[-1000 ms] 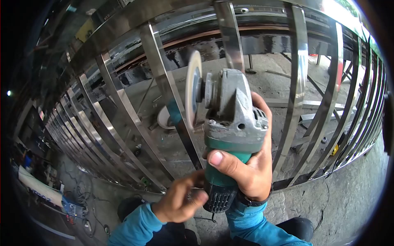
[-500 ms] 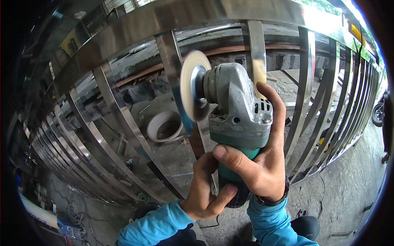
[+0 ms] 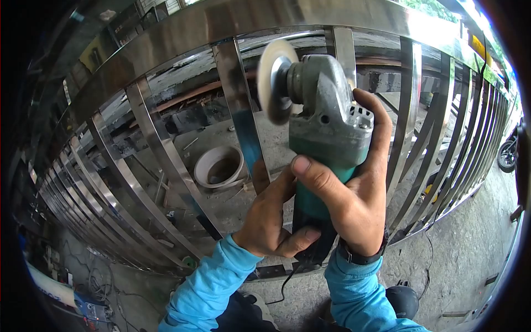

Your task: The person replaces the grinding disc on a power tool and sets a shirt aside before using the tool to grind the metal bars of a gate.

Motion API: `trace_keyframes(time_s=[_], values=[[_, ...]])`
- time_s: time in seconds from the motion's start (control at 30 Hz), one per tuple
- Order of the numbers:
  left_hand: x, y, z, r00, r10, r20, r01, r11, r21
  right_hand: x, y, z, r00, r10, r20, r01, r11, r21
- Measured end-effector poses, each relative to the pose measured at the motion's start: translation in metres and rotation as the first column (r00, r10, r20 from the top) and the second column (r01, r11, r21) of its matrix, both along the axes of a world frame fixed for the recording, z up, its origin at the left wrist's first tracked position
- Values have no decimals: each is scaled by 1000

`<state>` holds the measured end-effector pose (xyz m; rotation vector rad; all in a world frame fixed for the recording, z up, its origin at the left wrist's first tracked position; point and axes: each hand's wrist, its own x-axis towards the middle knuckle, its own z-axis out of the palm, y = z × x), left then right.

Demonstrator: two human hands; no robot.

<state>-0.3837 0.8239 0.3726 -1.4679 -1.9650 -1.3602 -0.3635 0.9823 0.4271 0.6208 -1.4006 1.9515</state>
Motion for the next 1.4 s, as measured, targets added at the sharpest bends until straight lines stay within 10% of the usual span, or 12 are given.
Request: trace_keyframes(time_s=[1.4], values=[[-3,3,7,995,98,9,-97,989,-110,-14,-2,8,943,-309,-124,328,929,174]])
